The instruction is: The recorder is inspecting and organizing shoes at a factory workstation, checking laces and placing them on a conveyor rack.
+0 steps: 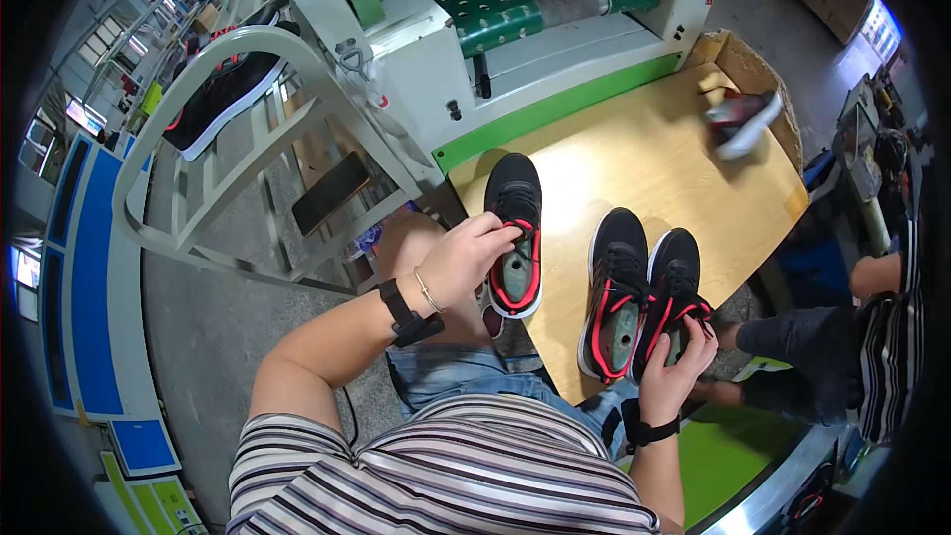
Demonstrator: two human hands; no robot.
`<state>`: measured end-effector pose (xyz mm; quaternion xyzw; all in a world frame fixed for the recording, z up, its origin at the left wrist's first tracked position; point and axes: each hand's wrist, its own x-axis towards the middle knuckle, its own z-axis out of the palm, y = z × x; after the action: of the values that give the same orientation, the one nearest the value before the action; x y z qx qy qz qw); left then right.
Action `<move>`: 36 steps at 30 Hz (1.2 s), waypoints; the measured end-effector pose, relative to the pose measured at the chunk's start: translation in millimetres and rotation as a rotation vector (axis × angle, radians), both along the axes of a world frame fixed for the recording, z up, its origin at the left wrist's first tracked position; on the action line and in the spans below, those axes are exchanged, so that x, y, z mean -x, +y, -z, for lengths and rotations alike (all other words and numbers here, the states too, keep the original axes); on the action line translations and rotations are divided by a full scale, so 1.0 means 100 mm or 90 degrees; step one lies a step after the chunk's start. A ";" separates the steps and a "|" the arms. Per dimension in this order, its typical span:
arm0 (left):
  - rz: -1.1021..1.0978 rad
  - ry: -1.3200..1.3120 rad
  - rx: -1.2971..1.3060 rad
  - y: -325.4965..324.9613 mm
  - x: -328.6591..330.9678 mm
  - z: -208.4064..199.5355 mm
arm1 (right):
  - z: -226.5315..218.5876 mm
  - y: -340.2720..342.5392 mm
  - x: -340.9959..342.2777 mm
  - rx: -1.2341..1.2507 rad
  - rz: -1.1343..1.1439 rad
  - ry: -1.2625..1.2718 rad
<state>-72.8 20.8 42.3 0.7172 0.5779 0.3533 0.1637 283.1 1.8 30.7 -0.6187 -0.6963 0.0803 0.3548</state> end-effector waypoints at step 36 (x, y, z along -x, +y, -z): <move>-0.099 -0.680 -0.224 1.34 -0.02 -1.82 | -1.59 4.16 1.46 -0.220 -0.311 0.401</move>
<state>-70.5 155.2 224.2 0.4110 0.3983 0.7690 0.2846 136.7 417.8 189.8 -0.3124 -0.6835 0.2291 0.6187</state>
